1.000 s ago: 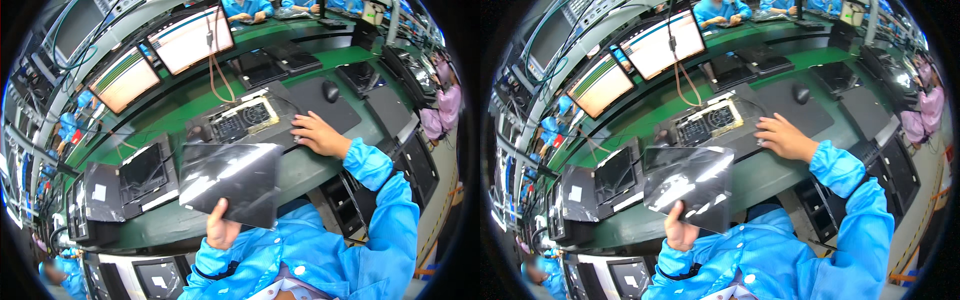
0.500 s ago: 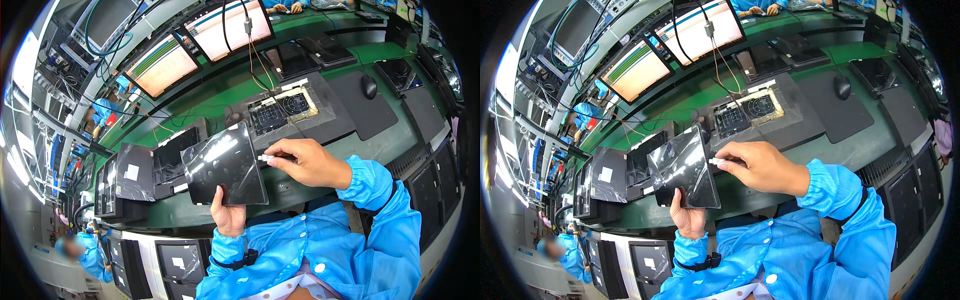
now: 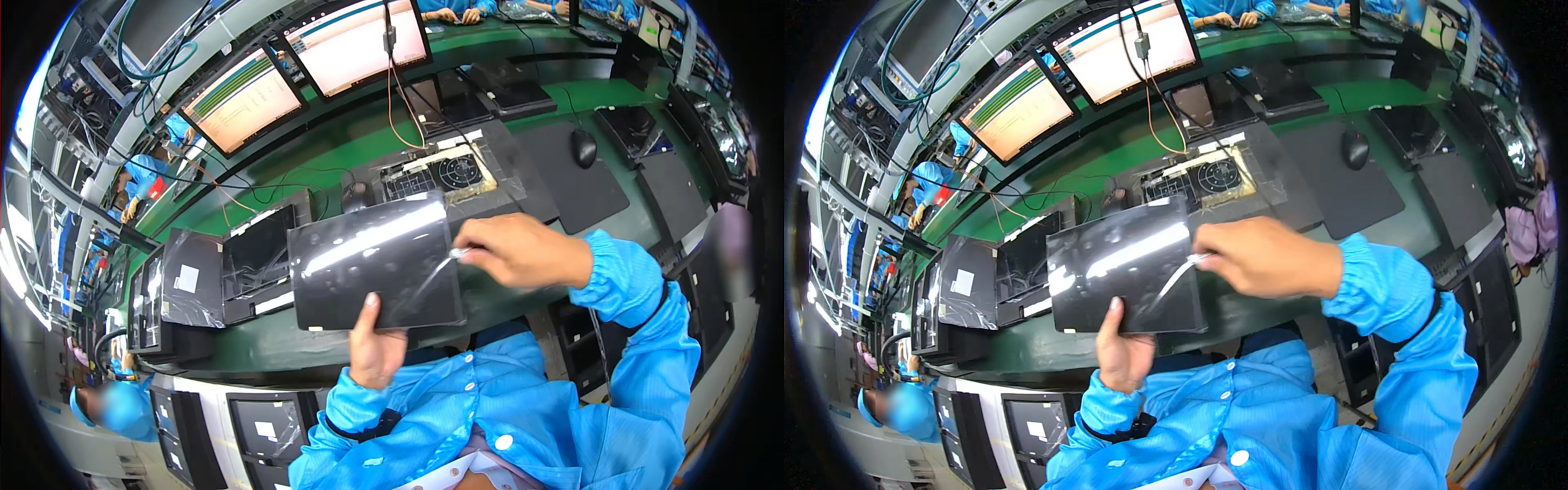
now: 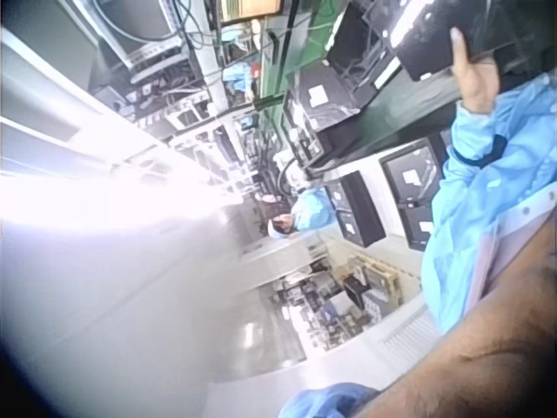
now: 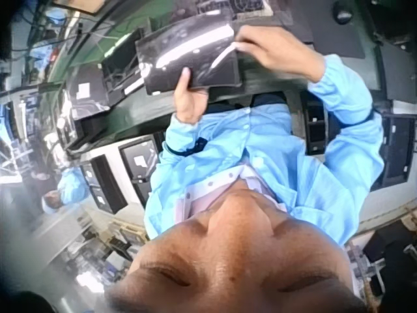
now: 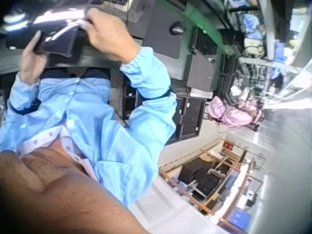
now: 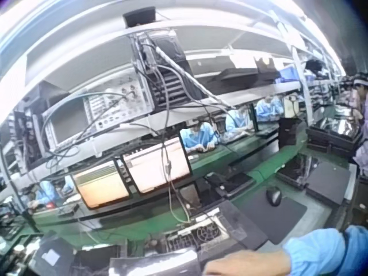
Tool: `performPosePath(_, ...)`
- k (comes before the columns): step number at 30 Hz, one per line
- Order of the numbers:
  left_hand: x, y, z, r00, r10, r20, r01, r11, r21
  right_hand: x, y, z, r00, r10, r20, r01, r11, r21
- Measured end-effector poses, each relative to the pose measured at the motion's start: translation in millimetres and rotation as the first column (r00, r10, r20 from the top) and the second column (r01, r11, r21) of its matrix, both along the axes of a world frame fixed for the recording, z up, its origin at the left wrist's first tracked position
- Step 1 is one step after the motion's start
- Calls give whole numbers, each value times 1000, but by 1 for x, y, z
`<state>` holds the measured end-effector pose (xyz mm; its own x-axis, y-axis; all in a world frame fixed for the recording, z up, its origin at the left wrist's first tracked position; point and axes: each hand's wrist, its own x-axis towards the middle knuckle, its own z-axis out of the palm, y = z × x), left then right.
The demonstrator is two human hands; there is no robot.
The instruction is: Testing and packaging tablet computers on an electronics assembly line.
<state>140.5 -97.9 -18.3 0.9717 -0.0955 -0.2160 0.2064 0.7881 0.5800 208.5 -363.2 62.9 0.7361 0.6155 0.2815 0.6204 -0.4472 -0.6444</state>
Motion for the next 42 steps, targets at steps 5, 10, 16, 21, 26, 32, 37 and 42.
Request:
performPosePath(5,32,-90,8,947,-302,114,320,921,-221,19,-79,25,994,-102,-28,90,957,-277)
performPosePath(10,98,-148,3,959,-272,76,282,914,-292,42,-118,12,982,-129,141,176,897,-406)
performPosePath(16,139,-155,-20,971,-235,-39,203,903,-379,90,-131,-27,978,-135,161,175,947,-269)
performPosePath(21,142,-138,-11,924,-356,-141,283,883,-375,103,-127,-42,973,-128,193,184,933,-309)
performPosePath(26,100,-80,11,744,-624,-238,618,778,-110,102,-121,-51,969,-82,232,169,907,-386)
performPosePath(32,77,94,16,881,-310,358,-473,-621,626,91,-77,-31,899,-133,416,342,808,-480)
performPosePath(37,79,185,-9,988,-21,155,-127,-690,713,116,74,-36,891,139,432,-89,987,-132)
performPosePath(42,79,206,-22,932,-111,346,-323,-688,649,152,258,-74,849,114,516,-49,989,-137)
